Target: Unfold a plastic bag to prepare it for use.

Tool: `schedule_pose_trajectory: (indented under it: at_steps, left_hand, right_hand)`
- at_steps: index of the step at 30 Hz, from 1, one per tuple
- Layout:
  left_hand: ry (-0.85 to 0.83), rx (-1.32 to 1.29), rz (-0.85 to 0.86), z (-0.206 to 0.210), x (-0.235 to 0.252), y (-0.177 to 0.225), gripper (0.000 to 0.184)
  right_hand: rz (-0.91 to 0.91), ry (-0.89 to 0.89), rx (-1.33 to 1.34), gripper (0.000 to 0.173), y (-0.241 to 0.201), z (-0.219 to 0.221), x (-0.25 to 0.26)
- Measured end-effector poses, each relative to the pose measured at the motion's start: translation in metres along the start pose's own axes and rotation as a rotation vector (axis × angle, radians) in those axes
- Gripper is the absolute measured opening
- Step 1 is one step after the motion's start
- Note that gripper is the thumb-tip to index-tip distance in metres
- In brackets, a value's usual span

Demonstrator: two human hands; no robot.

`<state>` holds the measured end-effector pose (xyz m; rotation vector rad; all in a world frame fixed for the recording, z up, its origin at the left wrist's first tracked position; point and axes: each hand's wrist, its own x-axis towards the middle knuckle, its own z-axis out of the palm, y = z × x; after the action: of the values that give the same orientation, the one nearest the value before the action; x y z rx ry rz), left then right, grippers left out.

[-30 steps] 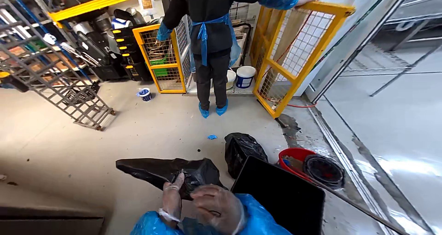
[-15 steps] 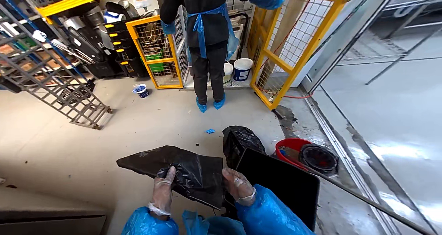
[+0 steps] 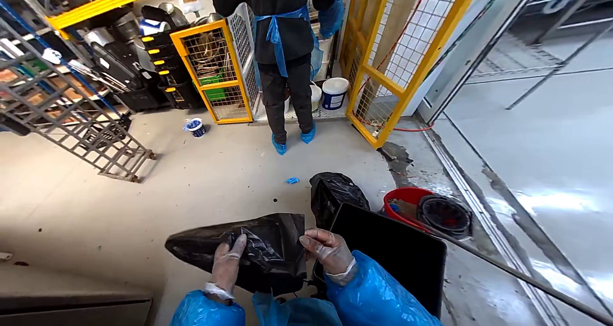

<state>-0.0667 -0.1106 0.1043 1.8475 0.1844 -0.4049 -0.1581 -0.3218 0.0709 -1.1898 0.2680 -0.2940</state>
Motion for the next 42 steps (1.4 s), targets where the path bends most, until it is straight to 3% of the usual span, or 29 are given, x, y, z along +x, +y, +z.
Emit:
schedule_pose_trajectory:
  at_steps: [3,4,6,9,11,12,15,17,22,42]
  left_hand:
    - [-0.086,0.571,-0.047,-0.004,0.007,0.000,0.060]
    - [-0.057,0.646,-0.029,-0.004,0.007,-0.002,0.071]
    - [0.087,0.599,0.090,-0.001,0.004,-0.007,0.076]
    - [0.238,0.407,0.447,0.006,-0.018,-0.002,0.075]
    - [0.149,0.286,0.648,0.014,-0.031,0.000,0.064]
    - [0.024,0.208,0.662,0.018,-0.037,0.002,0.054]
    - [-0.281,0.033,0.450,0.029,-0.050,0.010,0.039]
    - [-0.260,-0.068,0.366,0.034,-0.051,0.013,0.030]
    - [-0.164,-0.112,0.337,0.034,-0.047,0.014,0.019]
    - [-0.229,-0.210,0.241,0.033,-0.044,0.013,0.021]
  right_hand:
    - [-0.023,-0.007,-0.003,0.007,0.001,0.006,-0.003]
    - [-0.025,-0.008,-0.003,0.007,0.001,0.009,-0.005]
    - [-0.029,0.006,-0.015,0.007,0.000,0.016,-0.007]
    - [-0.029,0.013,-0.045,0.007,-0.005,0.026,-0.009]
    - [-0.041,0.011,-0.069,0.006,-0.008,0.031,-0.011]
    - [-0.045,0.001,-0.073,0.005,-0.009,0.034,-0.012]
    - [-0.050,-0.035,-0.084,0.007,-0.009,0.039,-0.016]
    - [-0.052,-0.054,-0.093,0.008,-0.008,0.043,-0.019]
    - [-0.051,-0.116,-0.098,0.011,-0.015,0.044,-0.025]
    - [0.019,-0.143,-0.022,0.015,-0.015,0.039,-0.022]
